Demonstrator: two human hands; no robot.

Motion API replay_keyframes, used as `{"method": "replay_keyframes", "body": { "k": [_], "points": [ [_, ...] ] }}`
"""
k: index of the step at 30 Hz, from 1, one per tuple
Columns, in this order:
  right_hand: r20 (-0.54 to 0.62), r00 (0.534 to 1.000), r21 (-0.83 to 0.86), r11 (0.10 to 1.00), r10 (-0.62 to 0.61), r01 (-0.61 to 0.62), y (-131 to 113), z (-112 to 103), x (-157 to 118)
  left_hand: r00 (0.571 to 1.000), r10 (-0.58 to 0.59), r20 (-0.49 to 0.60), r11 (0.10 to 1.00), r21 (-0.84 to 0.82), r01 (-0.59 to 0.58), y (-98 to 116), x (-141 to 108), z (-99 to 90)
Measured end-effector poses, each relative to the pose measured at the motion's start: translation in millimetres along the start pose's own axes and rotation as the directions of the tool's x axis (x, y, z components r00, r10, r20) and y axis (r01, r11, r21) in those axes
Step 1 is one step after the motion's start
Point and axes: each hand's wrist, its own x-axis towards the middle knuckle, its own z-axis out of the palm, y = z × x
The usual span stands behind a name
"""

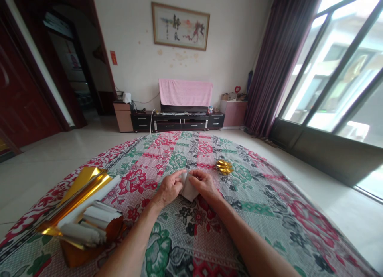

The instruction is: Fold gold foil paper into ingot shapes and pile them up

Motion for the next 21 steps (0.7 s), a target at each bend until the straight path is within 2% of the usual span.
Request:
{"method": "replay_keyframes", "body": {
  "k": [8,14,18,21],
  "points": [
    [0.002,1.000,0.023,0.999,0.027,-0.027,-4,0,-1,0.999,-0.011,-0.040,0.999,-0.047,0.009,-7,3,-1.3],
    [0.025,0.999,0.053,0.997,0.047,-0.049,-7,0,-2,0.998,-0.057,-0.034,0.983,-0.174,0.051,6,-2,-0.7],
    [0.037,0.999,0.073,0.997,0.033,-0.036,-4,0,-2,0.988,-0.141,0.059,0.941,-0.301,0.152,15,-5,0.6],
    [0.047,0.998,0.037,0.999,-0.041,0.039,-2,-1,-3,0.988,-0.142,0.063,0.940,-0.305,0.154,13,-4,1.1]
  ]
}}
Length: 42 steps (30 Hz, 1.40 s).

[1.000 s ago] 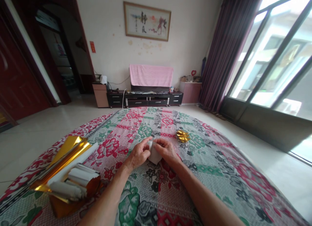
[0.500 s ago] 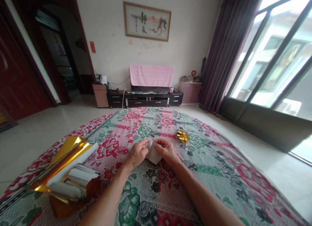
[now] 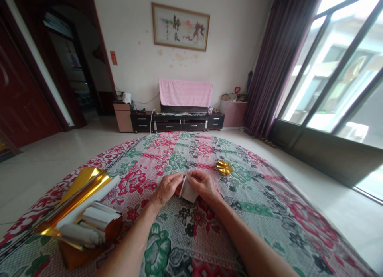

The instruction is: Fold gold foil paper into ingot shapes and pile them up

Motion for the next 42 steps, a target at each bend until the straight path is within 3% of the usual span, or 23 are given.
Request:
{"method": "replay_keyframes", "body": {
  "k": [5,9,21,26,31,42],
  "points": [
    [-0.072,0.981,-0.186,0.969,-0.178,0.162,-6,0,-3,0.997,0.082,0.018,0.993,0.079,-0.083,-10,5,-2.6],
    [-0.085,0.967,-0.242,0.947,-0.239,0.213,-14,1,-6,0.996,0.094,-0.008,0.990,0.108,-0.093,-13,6,-3.2],
    [-0.042,0.980,-0.165,0.968,-0.197,0.187,-12,-4,-9,0.995,0.070,-0.065,0.996,0.060,-0.066,-12,7,-2.2],
    [-0.031,0.997,-0.012,0.997,-0.073,0.073,-14,-2,-8,0.993,0.042,-0.106,0.997,0.076,-0.034,-5,2,-2.3],
    [0.030,0.996,0.112,0.991,-0.081,0.077,-8,-1,-6,0.995,0.023,-0.102,0.999,0.036,-0.020,-4,1,-3.4],
    [-0.015,0.994,-0.116,0.987,-0.112,0.110,-2,0,-4,0.995,0.026,-0.092,0.996,0.082,-0.018,-5,3,-3.0]
  ]
}}
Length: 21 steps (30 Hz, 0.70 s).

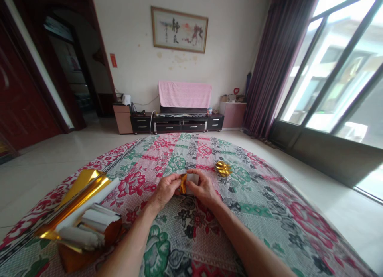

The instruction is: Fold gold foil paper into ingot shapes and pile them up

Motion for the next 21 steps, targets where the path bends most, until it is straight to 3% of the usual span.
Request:
{"method": "replay_keyframes", "body": {
  "k": [6,10,16,21],
  "points": [
    [0.025,1.000,-0.047,0.999,0.003,-0.002,-5,-1,-1,1.000,0.018,0.002,1.000,0.024,-0.018,-6,3,-0.2],
    [0.086,0.996,-0.021,1.000,-0.021,0.023,-8,-3,-1,0.998,0.021,0.059,0.998,-0.062,-0.018,-7,3,0.0],
    [0.259,0.961,0.187,0.971,0.096,-0.147,-13,-7,0,0.997,0.049,0.062,0.998,-0.050,-0.046,-6,2,-1.3],
    [0.240,0.961,0.160,0.971,0.136,-0.177,-17,-10,1,0.993,0.067,0.102,0.996,0.048,-0.072,-4,0,-2.0]
  ]
}}
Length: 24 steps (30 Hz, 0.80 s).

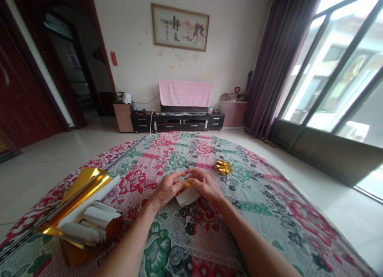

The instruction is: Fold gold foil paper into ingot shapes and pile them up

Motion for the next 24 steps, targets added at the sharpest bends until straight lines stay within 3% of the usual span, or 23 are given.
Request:
{"method": "replay_keyframes", "body": {
  "k": [5,9,14,19,24],
  "points": [
    [-0.051,0.999,-0.028,0.999,-0.020,0.019,7,3,4,0.999,-0.008,-0.034,0.998,-0.062,0.005,4,-1,1.5],
    [-0.268,0.963,0.031,0.999,-0.020,0.029,14,4,9,0.994,-0.057,-0.089,0.983,-0.181,0.040,11,-2,1.8],
    [-0.410,0.911,0.127,0.987,-0.043,0.104,15,4,12,0.992,-0.041,-0.116,0.999,-0.031,0.038,12,-3,0.9],
    [-0.297,0.954,0.125,0.990,-0.032,0.072,12,7,8,0.980,-0.054,-0.189,0.998,-0.025,0.050,8,-1,2.1],
    [-0.057,0.997,0.080,0.996,-0.046,0.051,10,10,4,0.975,-0.071,-0.209,0.986,-0.160,0.038,8,-1,3.2]
  ]
}}
